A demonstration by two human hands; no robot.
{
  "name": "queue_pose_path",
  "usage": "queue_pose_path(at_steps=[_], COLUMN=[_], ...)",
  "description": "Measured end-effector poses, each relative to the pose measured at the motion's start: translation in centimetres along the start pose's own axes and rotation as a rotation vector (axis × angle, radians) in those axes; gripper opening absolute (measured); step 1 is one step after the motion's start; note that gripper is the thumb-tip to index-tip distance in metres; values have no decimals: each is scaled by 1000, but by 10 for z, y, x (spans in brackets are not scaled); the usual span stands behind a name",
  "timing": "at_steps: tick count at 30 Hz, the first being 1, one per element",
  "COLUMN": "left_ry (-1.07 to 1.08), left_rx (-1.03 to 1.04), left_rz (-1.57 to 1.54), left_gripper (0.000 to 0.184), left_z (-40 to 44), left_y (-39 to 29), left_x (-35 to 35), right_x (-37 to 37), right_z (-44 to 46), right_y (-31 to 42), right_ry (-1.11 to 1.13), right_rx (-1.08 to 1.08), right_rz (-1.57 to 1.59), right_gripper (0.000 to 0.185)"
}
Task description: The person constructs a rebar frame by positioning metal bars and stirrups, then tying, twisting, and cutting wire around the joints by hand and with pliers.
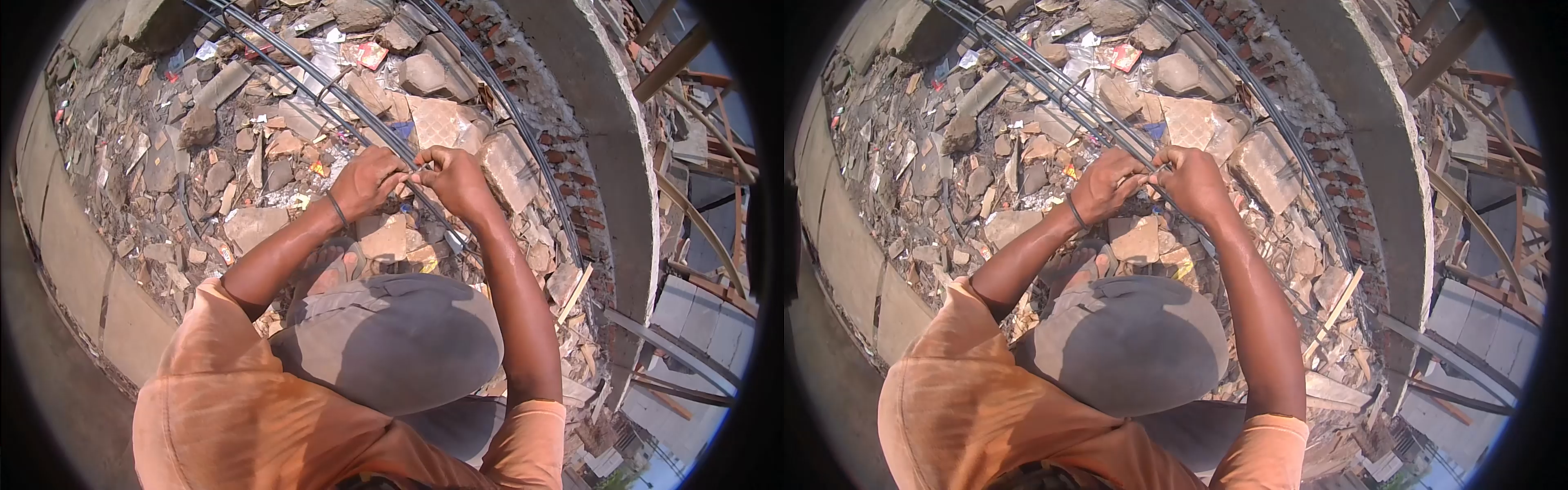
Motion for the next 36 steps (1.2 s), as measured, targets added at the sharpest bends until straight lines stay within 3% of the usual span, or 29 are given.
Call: queue_pose_path(at_steps=[2, 5, 8, 14, 17, 20, 23, 26, 29, 31, 34, 36], left_ry=[20, 229, 188, 215, 132, -40, -99, -58, 136, 283, 95, 24], left_rx=[-18, -631, -784, -420, -255, 129, 202, 342, 471, 447, 485, 371], left_rz=[-29, -529, -1177, -802, -610, -288, -105, 87, 231, 279, 225, 218], left_gripper=[15, 14, 18, 21, 17, 11, 11, 16, 20, 30, 36, 37], left_z=[2, 15, 16, 4, 2, 10, 14, 24, 57, 57, 31, 12], left_y=[-7, -32, -26, -7, 7, 9, -10, -16, -25, -19, -11, -5], left_x=[-2, -13, -7, -2, 9, 7, -10, -20, -33, -30, -21, -12], right_x=[5, 3, 17, 40, 51, 44, 50, 50, 55, 34, 9, 2], right_z=[-14, -35, -45, -50, -51, -60, -62, -65, -57, -47, -37, -34], right_y=[8, 17, 16, 3, -13, 4, 1, 10, 11, 19, 20, 21], right_ry=[-195, -297, -348, -396, -383, -406, -441, -409, -406, -263, -181, -188], right_rx=[-92, 87, 147, 257, 213, 242, 171, 132, 9, 11, -87, -197], right_rz=[-150, -79, 107, 662, 701, 548, 415, 326, 218, 140, -37, -132], right_gripper=[20, 19, 16, 20, 21, 21, 21, 21, 21, 22, 17, 15])
Point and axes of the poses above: each hand's wrist, its own z-axis towards the middle knuckle, its own x-axis out of the palm, y = z × x, the point moved 2 cm from there along z, towards the middle knuckle, and after that the axes turned 5 degrees about y, right-handed, at the moved point
